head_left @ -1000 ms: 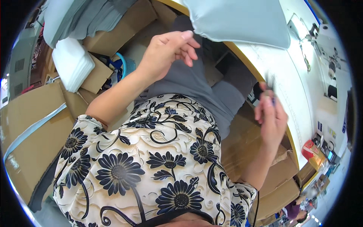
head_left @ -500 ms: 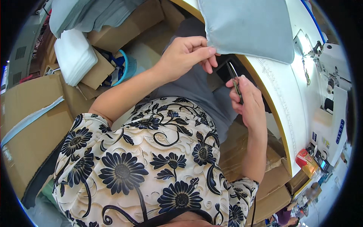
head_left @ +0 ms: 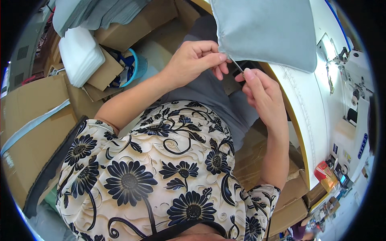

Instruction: The person is sewing pieces of fabric to create a cover, likely for a cushion or bag, using an industrial sewing machine.

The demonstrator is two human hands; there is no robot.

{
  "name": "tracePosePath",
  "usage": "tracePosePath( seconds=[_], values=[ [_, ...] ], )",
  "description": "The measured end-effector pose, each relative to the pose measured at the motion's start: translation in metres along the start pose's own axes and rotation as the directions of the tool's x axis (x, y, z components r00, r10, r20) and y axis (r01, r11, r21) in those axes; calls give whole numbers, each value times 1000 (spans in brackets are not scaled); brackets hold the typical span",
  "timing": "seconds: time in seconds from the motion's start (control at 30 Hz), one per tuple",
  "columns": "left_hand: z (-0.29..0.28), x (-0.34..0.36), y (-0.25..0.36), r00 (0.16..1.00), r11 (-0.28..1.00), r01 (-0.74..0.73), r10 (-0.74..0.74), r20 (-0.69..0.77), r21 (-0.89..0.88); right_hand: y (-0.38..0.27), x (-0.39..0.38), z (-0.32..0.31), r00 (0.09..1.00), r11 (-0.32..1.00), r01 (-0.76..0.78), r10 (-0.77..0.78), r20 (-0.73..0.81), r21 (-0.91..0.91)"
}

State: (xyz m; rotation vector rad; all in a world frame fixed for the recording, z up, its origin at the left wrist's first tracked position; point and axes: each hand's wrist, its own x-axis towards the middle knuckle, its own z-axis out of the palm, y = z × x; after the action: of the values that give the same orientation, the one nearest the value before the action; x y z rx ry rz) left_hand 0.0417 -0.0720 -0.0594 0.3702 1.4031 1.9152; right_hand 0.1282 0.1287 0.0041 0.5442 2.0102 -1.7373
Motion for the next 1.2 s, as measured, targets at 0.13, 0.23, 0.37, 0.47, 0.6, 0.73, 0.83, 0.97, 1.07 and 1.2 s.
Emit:
tracePosePath(
  seconds=[0.13, 0.23, 0.37, 0.47, 0.6, 0.73, 0.83, 0.97, 1.07, 1.2],
  values=[
    [-2, -2, 3, 1000, 1000, 0, -1, 18, 29, 4, -4, -4, 1000, 998, 13, -14, -17, -68],
    [-1, -3, 3, 1000, 997, 5, -7, 25, 79, 5, -3, -5, 999, 993, 31, -30, 12, -117],
    [0, -4, 6, 998, 992, 11, -19, 57, 127, 4, 0, -1, 998, 994, 66, -66, -2, -88],
    [0, -6, 3, 998, 990, -13, 3, 68, 144, 3, 4, 4, 998, 994, 67, -68, -10, -92],
    [0, -8, -1, 997, 992, 2, -11, 72, 126, 6, 9, 6, 993, 978, 114, -113, 12, -173],
    [1, -8, -1, 997, 991, -21, 12, 71, 130, 8, 13, 8, 990, 978, 137, -134, 34, -157],
    [1, -11, 4, 997, 990, -32, 22, 74, 135, 6, 12, 6, 993, 978, 117, -121, -10, -173],
    [2, -18, 8, 991, 992, -91, 82, 106, 84, 14, 5, -6, 998, 992, 57, -59, -13, -113],
    [4, -20, 8, 990, 986, -117, 107, 92, 115, 13, 3, -5, 999, 995, 49, -48, 7, -88],
    [6, -16, 10, 990, 985, -139, 135, 46, 99, 7, 1, -4, 998, 998, 45, -43, 51, -52]
  ],
)
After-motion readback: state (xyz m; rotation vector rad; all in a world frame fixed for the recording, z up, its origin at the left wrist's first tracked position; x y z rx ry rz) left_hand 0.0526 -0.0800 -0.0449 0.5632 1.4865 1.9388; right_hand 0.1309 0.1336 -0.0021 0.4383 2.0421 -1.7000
